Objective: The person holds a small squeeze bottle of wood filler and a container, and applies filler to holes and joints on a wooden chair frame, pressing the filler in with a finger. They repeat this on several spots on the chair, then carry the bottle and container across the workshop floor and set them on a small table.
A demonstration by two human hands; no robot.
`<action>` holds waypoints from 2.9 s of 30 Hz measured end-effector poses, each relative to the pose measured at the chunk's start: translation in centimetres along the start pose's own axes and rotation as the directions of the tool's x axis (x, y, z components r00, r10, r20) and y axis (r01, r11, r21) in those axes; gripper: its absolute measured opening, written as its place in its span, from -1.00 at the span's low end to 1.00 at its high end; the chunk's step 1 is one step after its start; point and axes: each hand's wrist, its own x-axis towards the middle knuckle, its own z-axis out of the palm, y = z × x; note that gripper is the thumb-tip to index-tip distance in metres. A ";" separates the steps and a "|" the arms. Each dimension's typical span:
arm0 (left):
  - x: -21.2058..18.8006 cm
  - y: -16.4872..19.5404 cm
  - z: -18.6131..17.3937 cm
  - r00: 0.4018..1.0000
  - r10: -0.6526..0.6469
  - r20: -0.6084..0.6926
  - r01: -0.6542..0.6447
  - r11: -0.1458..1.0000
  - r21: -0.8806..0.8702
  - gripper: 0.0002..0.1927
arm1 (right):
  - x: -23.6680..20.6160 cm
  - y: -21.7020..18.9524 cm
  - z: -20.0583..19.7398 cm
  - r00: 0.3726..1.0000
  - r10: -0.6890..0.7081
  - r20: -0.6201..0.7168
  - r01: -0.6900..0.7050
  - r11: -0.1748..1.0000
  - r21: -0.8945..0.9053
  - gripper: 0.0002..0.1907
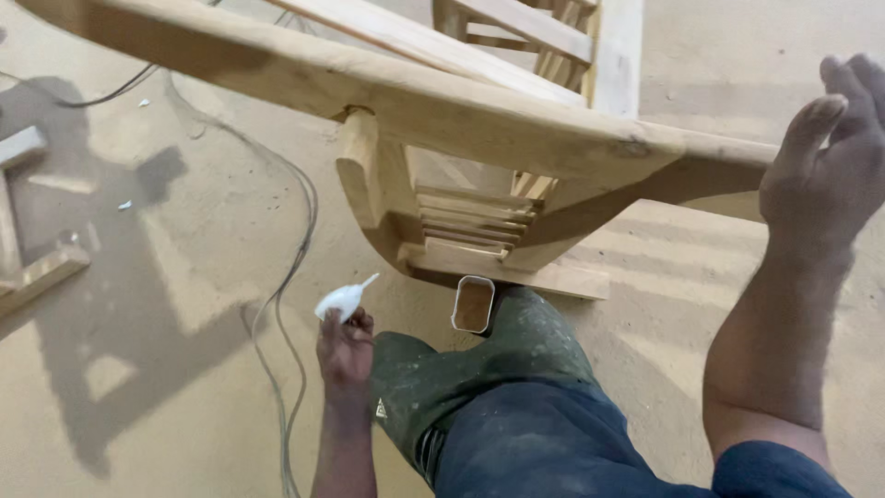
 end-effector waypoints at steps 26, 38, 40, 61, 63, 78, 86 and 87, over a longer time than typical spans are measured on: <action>9.7 13.1 24.7 0.556 0.503 0.661 -0.830 0.382 0.407 -0.60 | 6.3 -5.7 6.2 0.911 0.090 0.403 -0.161 0.976 0.147 -0.56; 8.2 13.5 26.7 0.503 0.493 0.710 -0.853 0.149 0.501 -0.72 | 6.4 -6.0 6.2 0.905 0.117 0.410 -0.185 0.974 0.129 -0.54; 8.1 13.5 26.8 0.503 0.493 0.710 -0.849 0.127 0.513 -0.71 | 6.4 -6.0 6.2 0.906 0.103 0.411 -0.174 0.975 0.138 -0.53; 8.7 13.9 26.3 0.479 0.496 0.724 -0.863 0.117 0.491 -0.70 | 6.4 -5.5 6.5 0.908 0.071 0.412 -0.147 0.977 0.157 -0.50; 8.8 14.1 26.1 0.483 0.501 0.718 -0.861 0.124 0.493 -0.68 | 6.4 -5.6 6.4 0.908 0.073 0.413 -0.151 0.975 0.160 -0.51; 9.3 14.5 25.2 0.485 0.502 0.716 -0.864 0.147 0.482 -0.63 | 6.0 -4.6 7.4 0.931 0.032 0.362 -0.106 0.977 0.187 -0.53; 9.4 14.4 25.1 0.495 0.498 0.713 -0.863 0.184 0.470 -0.61 | 6.1 -4.7 7.0 0.914 0.054 0.401 -0.145 0.969 0.199 -0.53; 9.3 14.4 25.1 0.494 0.500 0.711 -0.863 0.179 0.473 -0.61 | 6.1 -4.9 7.0 0.916 0.064 0.396 -0.150 0.970 0.191 -0.53</action>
